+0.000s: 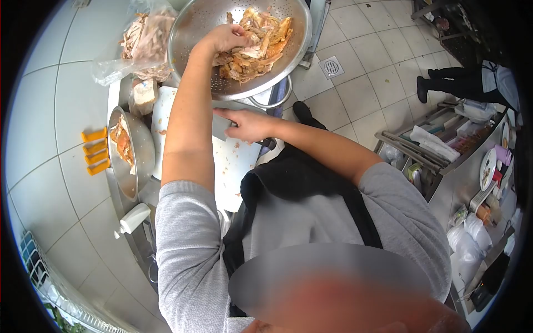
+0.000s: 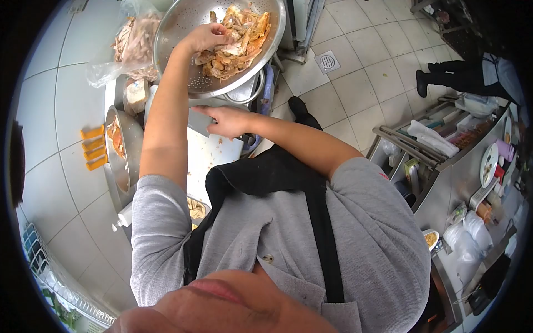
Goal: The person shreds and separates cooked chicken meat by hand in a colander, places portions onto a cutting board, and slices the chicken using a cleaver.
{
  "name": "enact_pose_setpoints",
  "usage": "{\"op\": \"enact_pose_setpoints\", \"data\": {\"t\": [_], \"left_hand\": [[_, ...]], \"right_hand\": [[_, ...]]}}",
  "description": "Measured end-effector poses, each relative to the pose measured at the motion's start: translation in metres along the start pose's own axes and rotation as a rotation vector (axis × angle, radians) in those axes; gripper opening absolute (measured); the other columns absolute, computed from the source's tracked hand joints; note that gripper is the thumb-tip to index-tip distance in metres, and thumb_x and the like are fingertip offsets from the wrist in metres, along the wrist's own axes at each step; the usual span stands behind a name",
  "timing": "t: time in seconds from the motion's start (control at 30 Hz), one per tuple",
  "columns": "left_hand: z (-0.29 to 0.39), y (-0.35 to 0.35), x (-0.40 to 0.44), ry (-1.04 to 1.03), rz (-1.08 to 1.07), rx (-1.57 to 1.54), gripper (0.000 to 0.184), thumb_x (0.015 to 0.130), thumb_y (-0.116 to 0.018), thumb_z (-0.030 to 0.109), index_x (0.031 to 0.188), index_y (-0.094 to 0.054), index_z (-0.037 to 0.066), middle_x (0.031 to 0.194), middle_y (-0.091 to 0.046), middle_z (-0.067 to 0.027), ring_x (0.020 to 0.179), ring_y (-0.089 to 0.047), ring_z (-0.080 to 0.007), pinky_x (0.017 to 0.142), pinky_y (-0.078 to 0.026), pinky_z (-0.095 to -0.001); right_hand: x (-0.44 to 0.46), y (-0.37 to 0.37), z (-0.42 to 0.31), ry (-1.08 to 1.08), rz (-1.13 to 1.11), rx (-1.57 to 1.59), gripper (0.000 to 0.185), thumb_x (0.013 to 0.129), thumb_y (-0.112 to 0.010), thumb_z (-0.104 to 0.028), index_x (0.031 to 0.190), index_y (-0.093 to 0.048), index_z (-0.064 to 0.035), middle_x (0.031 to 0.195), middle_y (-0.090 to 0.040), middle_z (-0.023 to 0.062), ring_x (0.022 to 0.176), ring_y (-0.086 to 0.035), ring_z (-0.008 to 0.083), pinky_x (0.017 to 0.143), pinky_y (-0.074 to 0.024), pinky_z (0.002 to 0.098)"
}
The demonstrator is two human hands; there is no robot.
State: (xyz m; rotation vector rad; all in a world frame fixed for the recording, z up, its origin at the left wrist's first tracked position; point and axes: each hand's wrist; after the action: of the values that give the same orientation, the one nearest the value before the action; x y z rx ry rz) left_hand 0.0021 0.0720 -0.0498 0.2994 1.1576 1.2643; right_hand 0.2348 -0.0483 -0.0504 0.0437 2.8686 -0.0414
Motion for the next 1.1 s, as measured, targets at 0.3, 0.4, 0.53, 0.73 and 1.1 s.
{"op": "enact_pose_setpoints", "data": {"t": [0.3,0.4,0.53,0.73,1.1], "left_hand": [[0.011,0.027,-0.016,0.047,0.312,0.236,0.048,0.083,-0.079,0.041,0.119,-0.074,0.009,0.108,-0.076,-0.0108,0.101,-0.072,-0.0263,0.093,-0.054,-0.0377],[0.009,0.037,-0.018,0.057,0.261,0.348,0.067,0.079,-0.084,0.046,0.132,-0.067,0.010,0.122,-0.072,-0.0123,0.111,-0.070,-0.0290,0.097,-0.054,-0.0407],[0.024,0.019,-0.042,0.085,-0.173,0.445,0.060,0.080,-0.080,0.041,0.132,-0.067,0.014,0.124,-0.073,-0.0134,0.114,-0.068,-0.0361,0.098,-0.053,-0.0465],[0.013,0.021,-0.040,-0.017,0.518,0.727,0.051,0.083,-0.078,0.038,0.127,-0.068,0.015,0.118,-0.073,-0.0131,0.107,-0.070,-0.0284,0.091,-0.055,-0.0417],[0.065,-0.026,-0.044,-0.156,-0.176,0.232,0.034,0.081,-0.080,0.035,0.104,-0.077,0.011,0.100,-0.078,-0.0099,0.095,-0.073,-0.0264,0.088,-0.056,-0.0384]], "right_hand": [[0.000,-0.002,0.004,0.012,-0.003,0.035,0.080,0.095,-0.054,-0.016,0.168,-0.021,-0.0215,0.108,-0.071,0.0148,0.057,-0.065,0.0188,0.063,-0.0586,0.0356],[0.004,-0.004,0.011,0.056,0.008,0.033,0.080,0.095,-0.054,-0.016,0.167,-0.021,-0.0232,0.107,-0.071,0.0141,0.057,-0.064,0.0182,0.062,-0.0583,0.0349],[0.004,-0.003,0.010,0.000,-0.012,0.048,0.078,0.097,-0.057,-0.019,0.167,-0.023,-0.0275,0.114,-0.069,0.0113,0.065,-0.064,0.0158,0.063,-0.0592,0.0326],[0.005,-0.002,0.012,0.018,-0.011,0.021,0.078,0.096,-0.056,-0.017,0.167,-0.023,-0.0250,0.109,-0.070,0.0126,0.061,-0.064,0.0165,0.063,-0.0587,0.0338],[0.006,-0.002,0.012,0.007,-0.019,0.030,0.075,0.098,-0.056,-0.019,0.166,-0.025,-0.0187,0.128,-0.066,0.0173,0.074,-0.069,0.0189,0.066,-0.0619,0.0337]]}}
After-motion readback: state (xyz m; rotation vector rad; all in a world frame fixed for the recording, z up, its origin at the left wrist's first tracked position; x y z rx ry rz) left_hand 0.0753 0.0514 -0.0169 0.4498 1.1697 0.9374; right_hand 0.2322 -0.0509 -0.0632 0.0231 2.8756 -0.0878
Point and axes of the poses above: each hand's wrist, its own x-axis towards the middle knuckle, its own y-axis out of the back of the hand, z = x × y
